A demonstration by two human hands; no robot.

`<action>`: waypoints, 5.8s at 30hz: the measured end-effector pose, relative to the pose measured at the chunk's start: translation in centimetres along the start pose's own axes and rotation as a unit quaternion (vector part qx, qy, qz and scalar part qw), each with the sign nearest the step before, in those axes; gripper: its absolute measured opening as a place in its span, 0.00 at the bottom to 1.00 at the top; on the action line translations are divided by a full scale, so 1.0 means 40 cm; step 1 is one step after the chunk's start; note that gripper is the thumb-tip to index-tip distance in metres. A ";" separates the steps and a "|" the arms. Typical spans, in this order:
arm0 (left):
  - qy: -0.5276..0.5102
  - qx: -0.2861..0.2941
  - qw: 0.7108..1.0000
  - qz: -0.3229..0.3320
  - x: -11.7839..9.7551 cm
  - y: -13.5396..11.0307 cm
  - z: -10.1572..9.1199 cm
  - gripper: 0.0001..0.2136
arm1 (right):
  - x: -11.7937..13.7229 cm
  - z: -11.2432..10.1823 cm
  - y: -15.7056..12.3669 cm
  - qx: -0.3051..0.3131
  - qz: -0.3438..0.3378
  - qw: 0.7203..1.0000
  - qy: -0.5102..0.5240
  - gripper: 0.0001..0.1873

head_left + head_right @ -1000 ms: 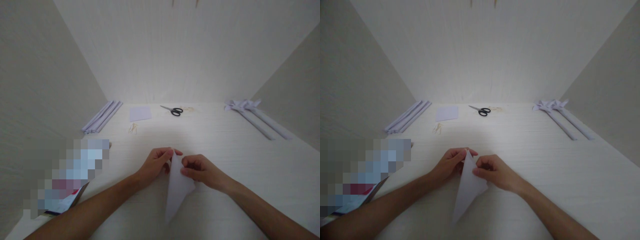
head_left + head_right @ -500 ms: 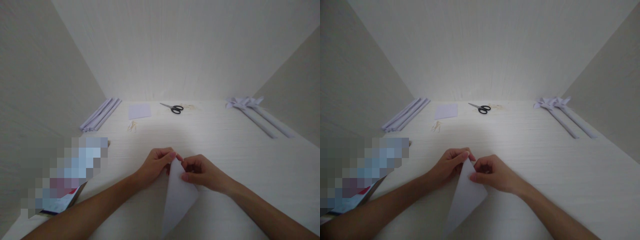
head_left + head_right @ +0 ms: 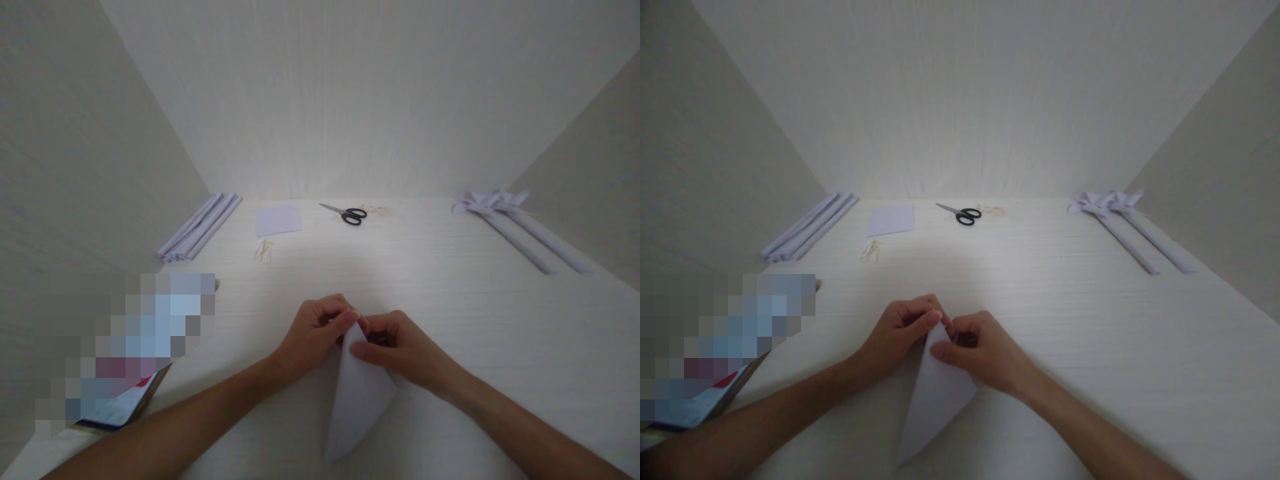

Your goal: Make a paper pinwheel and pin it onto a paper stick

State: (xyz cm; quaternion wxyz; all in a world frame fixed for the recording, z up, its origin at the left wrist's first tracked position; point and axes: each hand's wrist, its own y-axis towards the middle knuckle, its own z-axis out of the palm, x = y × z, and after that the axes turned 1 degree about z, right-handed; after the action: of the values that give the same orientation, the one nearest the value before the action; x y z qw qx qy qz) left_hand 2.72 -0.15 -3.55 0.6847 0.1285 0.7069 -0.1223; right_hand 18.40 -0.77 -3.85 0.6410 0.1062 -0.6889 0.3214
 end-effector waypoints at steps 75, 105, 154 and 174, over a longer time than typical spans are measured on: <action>-0.100 -0.114 0.979 -0.137 -0.023 -0.018 0.035 0.07 | 0.004 0.019 -0.006 -0.056 -0.020 0.992 -0.109 0.17; -0.075 0.004 0.990 -0.123 -0.019 -0.027 0.037 0.09 | 0.016 0.006 -0.002 -0.090 -0.037 0.995 0.006 0.18; 0.109 -0.055 0.992 -0.031 -0.005 -0.003 -0.009 0.09 | 0.009 -0.123 0.013 -0.396 -0.237 0.886 -0.032 0.11; -0.286 -0.171 0.942 -0.021 0.001 0.019 -0.019 0.08 | 0.001 -0.069 0.040 -0.258 -0.125 0.907 0.307 0.07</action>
State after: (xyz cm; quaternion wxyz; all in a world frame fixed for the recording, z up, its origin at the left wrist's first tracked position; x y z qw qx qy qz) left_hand 2.30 0.84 -3.56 0.8672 -0.0461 0.4937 -0.0458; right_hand 19.75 2.08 -4.39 0.8609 -0.0820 -0.4978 0.0665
